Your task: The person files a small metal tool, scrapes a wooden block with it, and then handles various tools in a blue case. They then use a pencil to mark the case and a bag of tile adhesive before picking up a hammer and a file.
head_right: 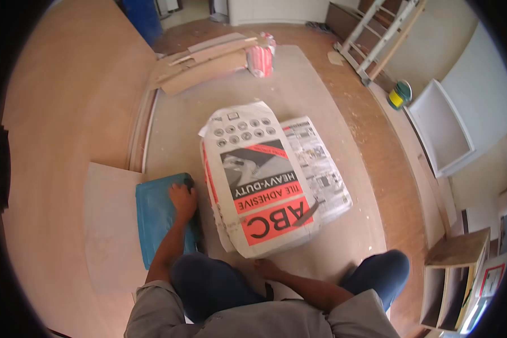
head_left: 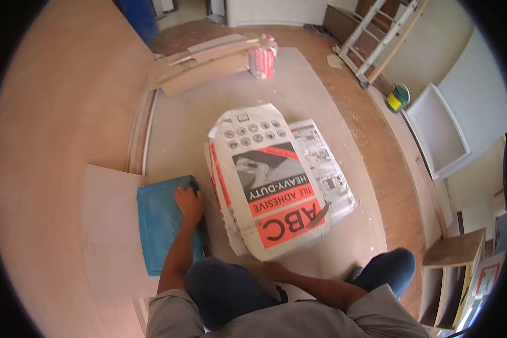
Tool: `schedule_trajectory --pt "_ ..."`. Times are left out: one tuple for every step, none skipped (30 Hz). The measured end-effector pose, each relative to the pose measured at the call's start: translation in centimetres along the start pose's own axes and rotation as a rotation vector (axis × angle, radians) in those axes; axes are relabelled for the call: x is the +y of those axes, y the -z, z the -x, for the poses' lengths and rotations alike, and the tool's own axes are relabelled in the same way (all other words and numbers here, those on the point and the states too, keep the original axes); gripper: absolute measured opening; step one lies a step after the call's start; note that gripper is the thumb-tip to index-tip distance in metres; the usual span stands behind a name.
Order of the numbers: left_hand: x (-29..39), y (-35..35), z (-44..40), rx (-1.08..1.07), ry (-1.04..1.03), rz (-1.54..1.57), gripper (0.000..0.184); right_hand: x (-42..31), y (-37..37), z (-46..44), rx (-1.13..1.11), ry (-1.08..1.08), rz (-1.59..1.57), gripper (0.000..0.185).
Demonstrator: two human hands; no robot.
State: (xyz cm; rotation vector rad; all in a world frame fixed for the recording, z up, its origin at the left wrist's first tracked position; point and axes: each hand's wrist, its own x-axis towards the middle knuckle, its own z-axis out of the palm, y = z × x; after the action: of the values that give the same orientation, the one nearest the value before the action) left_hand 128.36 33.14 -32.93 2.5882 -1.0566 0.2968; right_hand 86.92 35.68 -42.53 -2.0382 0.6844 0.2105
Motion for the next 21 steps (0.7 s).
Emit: schedule_trajectory --pt "-0.3 -0.1 -0.5 0.030 0.018 -0.004 0.023 0.7 -0.2 -0.6 0.028 0.027 0.032 0.032" --pt "-0.6 -0.8 -0.7 0.068 0.076 0.040 0.031 0.2 0.7 -0.9 0.026 0.048 0.047 0.032" --pt "-0.5 -0.8 -0.9 0.099 0.128 0.084 0.040 -0.6 1.2 -0.4 -0.017 -0.005 0.010 0.032" --pt "-0.7 -0.8 -1.3 0.110 0.135 0.079 0.040 -1.4 1.7 -0.1 -0.062 -0.061 -0.029 0.032" --pt "-0.7 -0.3 -1.8 -0.008 0.157 0.062 0.048 -1.8 2.0 -0.1 -0.072 -0.051 -0.023 0.032" --pt "-0.9 0.1 -2.0 -0.128 0.186 0.047 0.056 -1.8 2.4 0.0 -0.106 -0.068 0.003 0.031" --pt "-0.9 0.3 -1.8 -0.125 0.205 0.043 0.056 -1.9 2.6 0.0 -0.141 -0.087 0.027 0.031" --pt "-0.8 0.1 -1.8 -0.115 0.076 -0.004 0.060 -2.1 2.6 0.0 -0.150 -0.083 0.031 0.031" --pt "-0.5 -0.2 -2.1 -0.107 -0.065 -0.047 0.064 -2.3 2.8 0.0 -0.144 -0.075 0.046 0.030" --pt "-0.3 -0.4 -2.4 -0.113 -0.077 -0.040 0.064 -2.3 2.9 0.3 -0.131 -0.076 0.056 0.029" --pt "-0.4 -1.1 -2.7 -0.140 -0.007 -0.051 0.069 -1.8 2.5 0.4 -0.037 0.037 0.048 0.030" --pt "-0.2 -2.0 -2.5 -0.179 0.059 -0.060 0.074 -0.7 1.7 0.5 0.055 0.136 0.041 0.030" --pt "-0.1 -2.7 -2.7 -0.141 0.050 -0.054 0.076 1.3 0.7 0.0 0.042 0.178 0.086 0.031" --pt "-0.2 -3.0 -2.7 -0.116 0.049 -0.057 0.079 3.1 -0.4 -0.4 0.010 0.217 0.121 0.031" --pt "-0.5 -2.6 -2.6 -0.149 0.041 -0.058 0.082 3.4 -0.8 -0.8 -0.079 0.089 0.143 0.030" --pt "-0.4 -1.8 -2.9 -0.172 0.037 -0.058 0.085 2.1 0.2 -0.2 -0.050 0.051 0.067 0.030" --pt "-0.2 -1.3 -3.0 -0.234 0.059 -0.072 0.086 -0.2 1.9 0.3 -0.067 -0.049 0.034 0.032" --pt "-0.1 -1.1 -3.5 -0.277 0.079 -0.084 0.087 -2.3 3.4 0.9 0.003 -0.025 -0.056 0.036" --pt "-0.3 -1.9 -3.4 -0.289 0.075 -0.085 0.087 -2.3 3.6 0.7 0.000 -0.035 -0.064 0.036" --pt "-0.5 -3.1 -3.1 -0.252 0.075 -0.148 0.086 -2.2 3.6 1.0 -0.054 -0.061 -0.032 0.035" --pt "-0.5 -3.7 -3.1 -0.208 0.073 -0.206 0.085 -1.8 3.6 1.1 -0.104 -0.086 0.004 0.033"
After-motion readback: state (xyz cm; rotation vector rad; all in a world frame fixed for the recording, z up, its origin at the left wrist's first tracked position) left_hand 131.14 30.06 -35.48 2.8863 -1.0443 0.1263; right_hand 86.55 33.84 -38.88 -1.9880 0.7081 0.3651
